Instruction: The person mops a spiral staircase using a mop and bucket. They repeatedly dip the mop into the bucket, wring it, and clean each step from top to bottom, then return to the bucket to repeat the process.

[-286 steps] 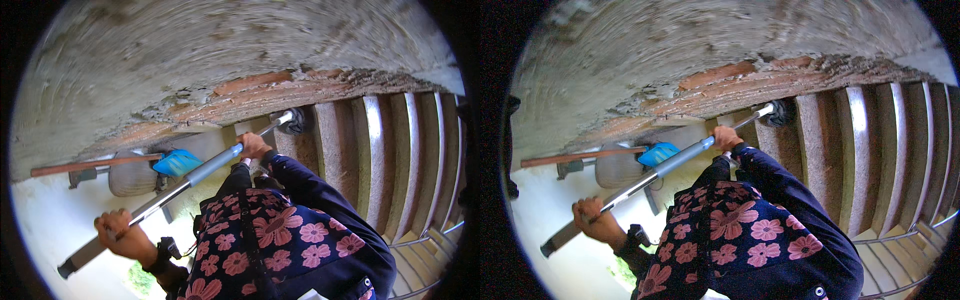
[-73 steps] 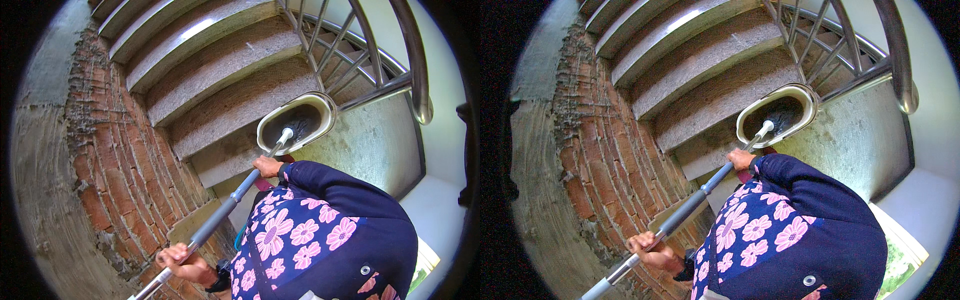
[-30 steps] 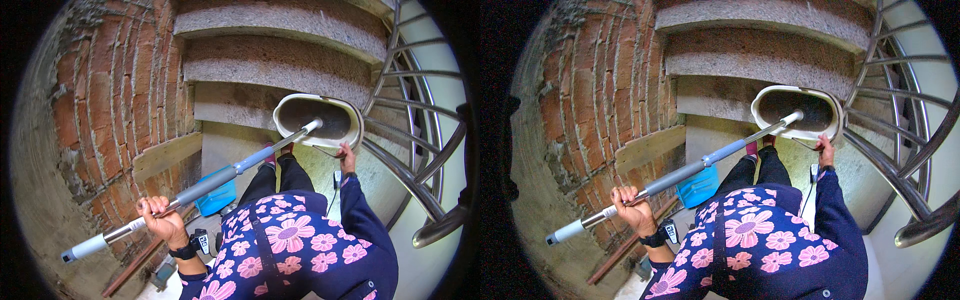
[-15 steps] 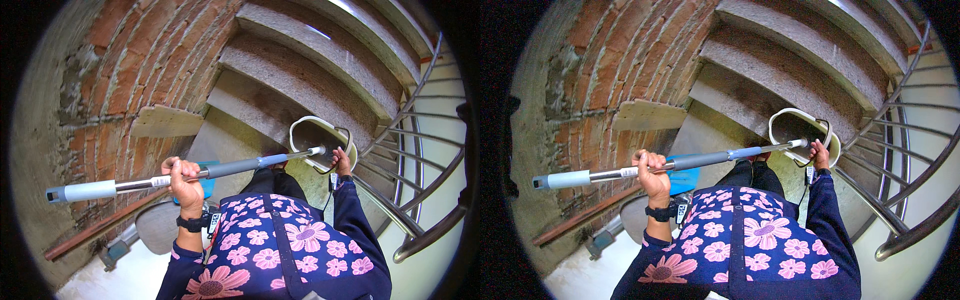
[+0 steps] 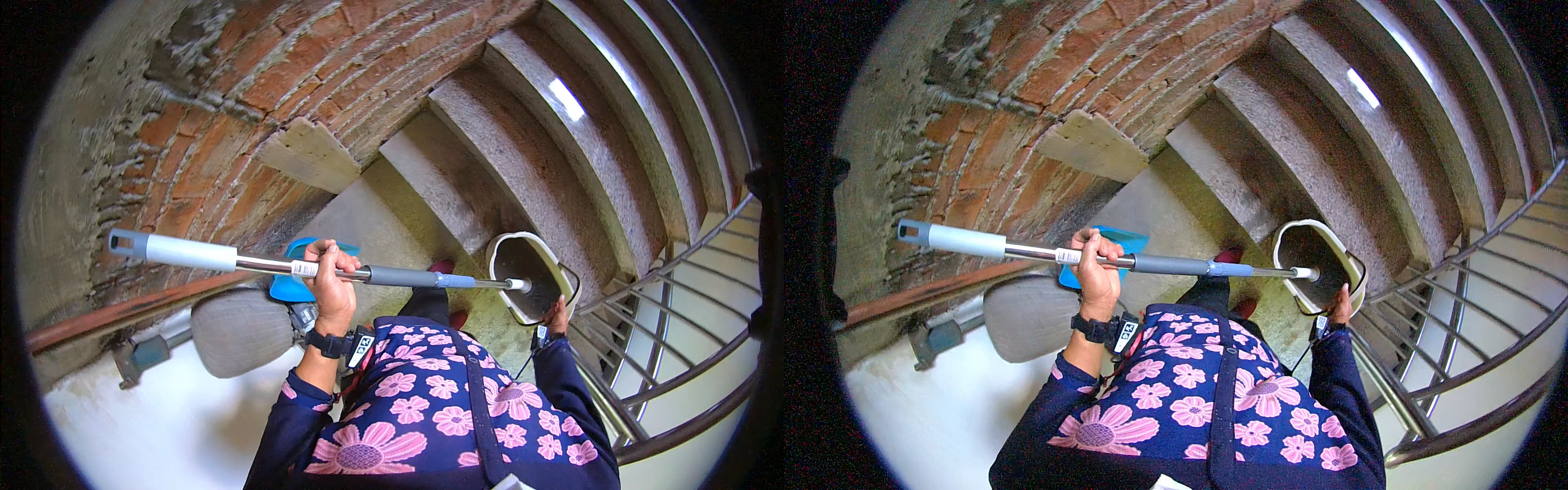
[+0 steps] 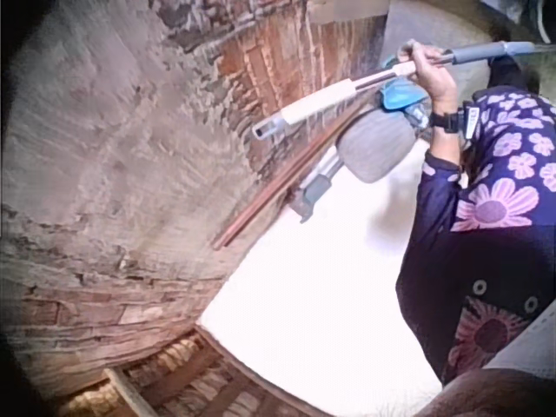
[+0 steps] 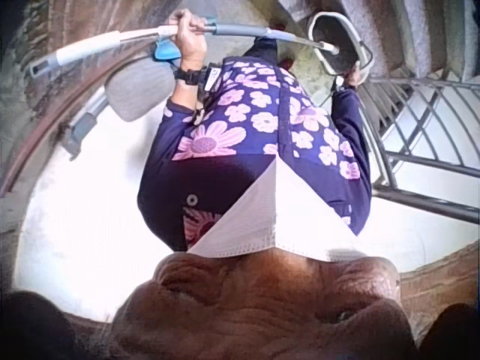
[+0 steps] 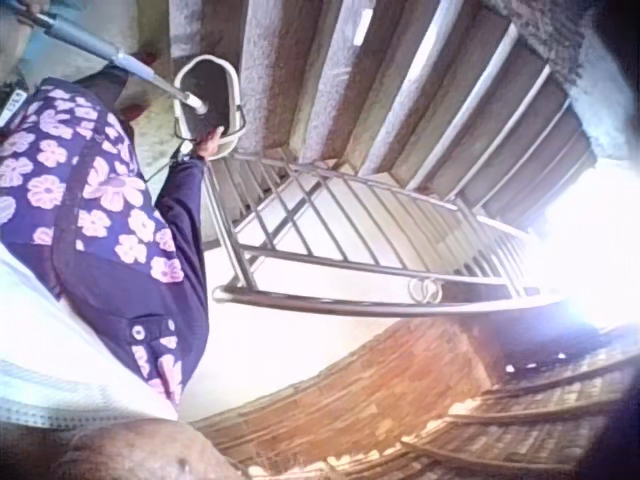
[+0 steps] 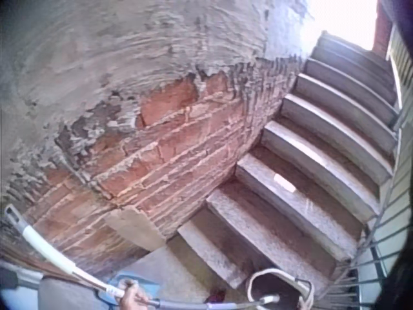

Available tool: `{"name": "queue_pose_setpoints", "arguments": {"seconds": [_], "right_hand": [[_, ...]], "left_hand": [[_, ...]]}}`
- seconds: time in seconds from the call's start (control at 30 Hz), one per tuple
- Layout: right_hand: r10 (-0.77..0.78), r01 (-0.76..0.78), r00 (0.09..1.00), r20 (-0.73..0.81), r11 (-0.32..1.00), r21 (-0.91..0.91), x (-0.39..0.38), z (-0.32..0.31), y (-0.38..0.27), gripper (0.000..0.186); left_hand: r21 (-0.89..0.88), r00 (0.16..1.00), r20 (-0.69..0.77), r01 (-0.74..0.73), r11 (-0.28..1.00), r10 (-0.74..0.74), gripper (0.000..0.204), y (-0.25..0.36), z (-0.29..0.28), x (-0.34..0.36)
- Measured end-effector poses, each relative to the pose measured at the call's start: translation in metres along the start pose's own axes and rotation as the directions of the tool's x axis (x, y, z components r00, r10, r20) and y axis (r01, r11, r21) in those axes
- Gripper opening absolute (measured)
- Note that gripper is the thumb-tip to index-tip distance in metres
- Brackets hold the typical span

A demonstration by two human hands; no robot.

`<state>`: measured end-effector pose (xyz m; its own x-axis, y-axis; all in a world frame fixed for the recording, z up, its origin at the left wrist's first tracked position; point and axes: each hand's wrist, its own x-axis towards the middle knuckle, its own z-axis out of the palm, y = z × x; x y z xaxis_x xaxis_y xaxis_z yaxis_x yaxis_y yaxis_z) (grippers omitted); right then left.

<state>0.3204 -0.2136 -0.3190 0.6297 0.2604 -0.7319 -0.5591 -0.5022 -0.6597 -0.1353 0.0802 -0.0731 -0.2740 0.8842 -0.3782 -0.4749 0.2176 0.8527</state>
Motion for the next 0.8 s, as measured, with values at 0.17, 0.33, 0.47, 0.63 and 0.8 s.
{"name": "queue_pose_setpoints", "arguments": {"seconds": [0.17,0.33,0.47,0.63,0.8], "right_hand": [[0.141,-0.139,0.99,-0.032,0.989,0.055,0.0,0.005,0.016,0.056],[0.227,-0.223,0.971,-0.071,0.973,0.068,-0.004,0.01,0.021,0.056],[0.192,-0.192,0.976,-0.101,0.981,0.008,-0.033,0.025,0.029,0.064],[0.177,-0.176,0.982,-0.069,0.984,0.008,-0.07,0.043,0.037,0.064],[0.217,-0.217,0.973,-0.083,0.976,0.002,-0.086,0.037,0.055,0.067]], "left_hand": [[-0.021,0.997,0.022,-0.078,0.997,0.079,0.005,0.004,0.002,0.01],[-0.027,0.99,0.049,-0.132,0.991,0.134,0.004,0.009,0.003,0.016],[-0.051,0.993,-0.009,-0.119,0.992,0.119,0.005,0.015,0.001,0.016],[-0.043,0.986,0.008,-0.165,0.985,0.166,0.005,0.027,0.003,0.008],[-0.036,0.964,0.112,-0.24,0.97,0.242,0.005,0.037,0.017,-0.013]]}}
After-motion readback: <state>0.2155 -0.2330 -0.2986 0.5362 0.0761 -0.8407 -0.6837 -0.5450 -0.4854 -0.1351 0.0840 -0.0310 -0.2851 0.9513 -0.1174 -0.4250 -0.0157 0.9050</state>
